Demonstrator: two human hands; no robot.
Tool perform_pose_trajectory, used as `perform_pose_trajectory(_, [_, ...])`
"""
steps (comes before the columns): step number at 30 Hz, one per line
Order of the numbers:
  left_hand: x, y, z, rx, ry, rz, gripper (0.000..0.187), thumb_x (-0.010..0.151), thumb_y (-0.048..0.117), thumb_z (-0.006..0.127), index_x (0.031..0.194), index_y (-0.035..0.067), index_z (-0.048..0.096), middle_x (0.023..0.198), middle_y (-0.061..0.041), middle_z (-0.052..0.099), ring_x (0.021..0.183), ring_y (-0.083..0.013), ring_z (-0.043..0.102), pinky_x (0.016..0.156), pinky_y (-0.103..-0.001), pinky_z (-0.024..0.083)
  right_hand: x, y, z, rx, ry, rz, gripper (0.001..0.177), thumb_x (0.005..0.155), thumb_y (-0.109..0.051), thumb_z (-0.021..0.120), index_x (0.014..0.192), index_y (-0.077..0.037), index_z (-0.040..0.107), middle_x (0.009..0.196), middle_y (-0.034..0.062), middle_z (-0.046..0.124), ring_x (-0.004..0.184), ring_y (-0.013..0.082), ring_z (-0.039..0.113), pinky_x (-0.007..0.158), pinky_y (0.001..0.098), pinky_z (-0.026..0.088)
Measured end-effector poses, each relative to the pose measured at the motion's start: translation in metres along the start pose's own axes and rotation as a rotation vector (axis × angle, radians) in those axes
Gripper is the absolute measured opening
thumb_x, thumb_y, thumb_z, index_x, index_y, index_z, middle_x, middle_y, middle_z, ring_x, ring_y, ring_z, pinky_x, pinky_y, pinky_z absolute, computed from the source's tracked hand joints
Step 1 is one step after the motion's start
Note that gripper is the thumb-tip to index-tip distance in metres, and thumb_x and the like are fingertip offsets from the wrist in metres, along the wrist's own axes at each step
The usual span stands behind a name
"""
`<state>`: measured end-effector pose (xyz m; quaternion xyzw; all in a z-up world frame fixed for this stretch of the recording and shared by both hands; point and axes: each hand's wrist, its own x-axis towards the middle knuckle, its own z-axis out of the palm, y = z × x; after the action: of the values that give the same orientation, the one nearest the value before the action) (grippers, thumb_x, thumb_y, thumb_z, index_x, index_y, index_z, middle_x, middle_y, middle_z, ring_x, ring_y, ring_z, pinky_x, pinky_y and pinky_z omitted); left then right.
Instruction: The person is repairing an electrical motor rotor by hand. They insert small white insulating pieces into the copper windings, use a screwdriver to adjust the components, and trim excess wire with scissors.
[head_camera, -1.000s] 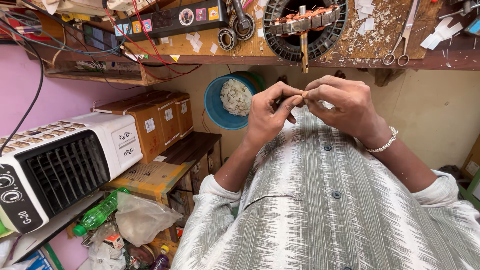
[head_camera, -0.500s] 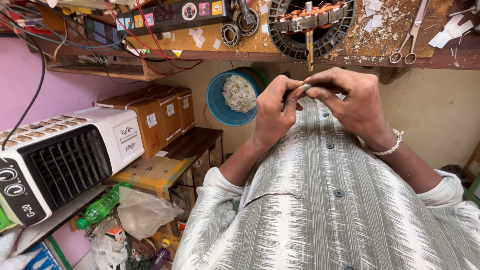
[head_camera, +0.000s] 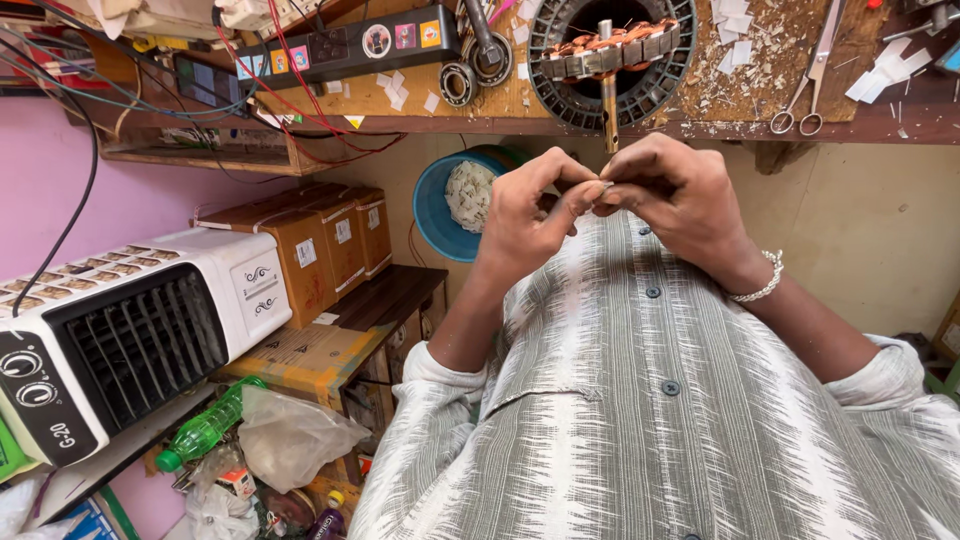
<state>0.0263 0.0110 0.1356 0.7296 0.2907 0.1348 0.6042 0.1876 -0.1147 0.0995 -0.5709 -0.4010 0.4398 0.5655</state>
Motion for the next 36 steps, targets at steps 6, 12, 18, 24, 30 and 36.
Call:
perform_pose_trajectory(6, [0.006, 0.006, -0.009, 0.38, -0.096, 0.389, 0.024, 0.097, 0.018, 0.076, 0.114, 0.007, 0.065, 0.095, -0.005, 0.066, 0.086, -0.0197, 0.066, 0.071, -0.033, 0.054, 0.0, 0.017, -0.011, 0.457, -0.056, 0.239, 0.012, 0.098, -0.001, 0.069, 0.101, 0.004, 0.058, 0.088, 0.0125, 0.071, 0.077, 0.0167, 0.073, 0.069, 0.0286, 0.062])
perform_pose_trajectory(12, [0.007, 0.008, -0.013, 0.598, -0.237, 0.487, 0.021, 0.099, 0.017, 0.073, 0.112, 0.008, 0.06, 0.091, -0.005, 0.06, 0.084, -0.0229, 0.063, 0.066, -0.037, 0.05, -0.005, 0.031, -0.018, 0.73, -0.158, 0.483, 0.012, 0.096, -0.003, 0.069, 0.096, 0.003, 0.058, 0.074, 0.0106, 0.065, 0.06, 0.0136, 0.062, 0.054, 0.0265, 0.052])
perform_pose_trajectory(18, [0.015, -0.001, -0.004, 0.743, -0.205, 0.506, 0.017, 0.092, 0.009, 0.071, 0.103, 0.011, 0.058, 0.087, -0.003, 0.059, 0.081, -0.0204, 0.061, 0.068, -0.037, 0.051, -0.001, 0.043, -0.016, 0.819, -0.116, 0.567, 0.011, 0.096, -0.003, 0.069, 0.099, 0.0, 0.059, 0.078, 0.0103, 0.066, 0.063, 0.0142, 0.065, 0.055, 0.0264, 0.054])
perform_pose_trajectory(24, [0.044, 0.006, -0.005, 0.672, -0.014, 0.593, 0.05, 0.084, 0.03, 0.08, 0.125, 0.015, 0.057, 0.117, -0.008, 0.062, 0.11, -0.0297, 0.059, 0.09, -0.04, 0.053, 0.011, 0.036, -0.031, 0.419, 0.153, 0.131, 0.011, 0.103, 0.004, 0.067, 0.111, 0.003, 0.06, 0.097, 0.0121, 0.071, 0.086, 0.0164, 0.072, 0.079, 0.0282, 0.062])
perform_pose_trajectory(30, [0.106, -0.048, -0.01, 0.652, 0.056, 0.751, 0.064, 0.084, 0.01, 0.083, 0.139, 0.019, 0.05, 0.129, -0.01, 0.062, 0.121, -0.033, 0.059, 0.105, -0.044, 0.049, 0.046, 0.028, -0.033, -0.275, 0.425, -0.434, 0.012, 0.101, 0.014, 0.073, 0.109, 0.007, 0.067, 0.111, 0.0181, 0.072, 0.105, 0.0276, 0.073, 0.094, 0.036, 0.062])
perform_pose_trajectory(36, [0.124, -0.098, -0.006, 0.406, 0.055, 0.542, 0.069, 0.094, 0.007, 0.085, 0.15, 0.02, 0.046, 0.119, -0.005, 0.066, 0.11, -0.0279, 0.066, 0.095, -0.042, 0.054, 0.072, 0.047, -0.039, -0.484, 0.427, -0.596, 0.017, 0.1, 0.014, 0.078, 0.111, 0.002, 0.072, 0.116, 0.0142, 0.073, 0.113, 0.0264, 0.075, 0.1, 0.036, 0.063])
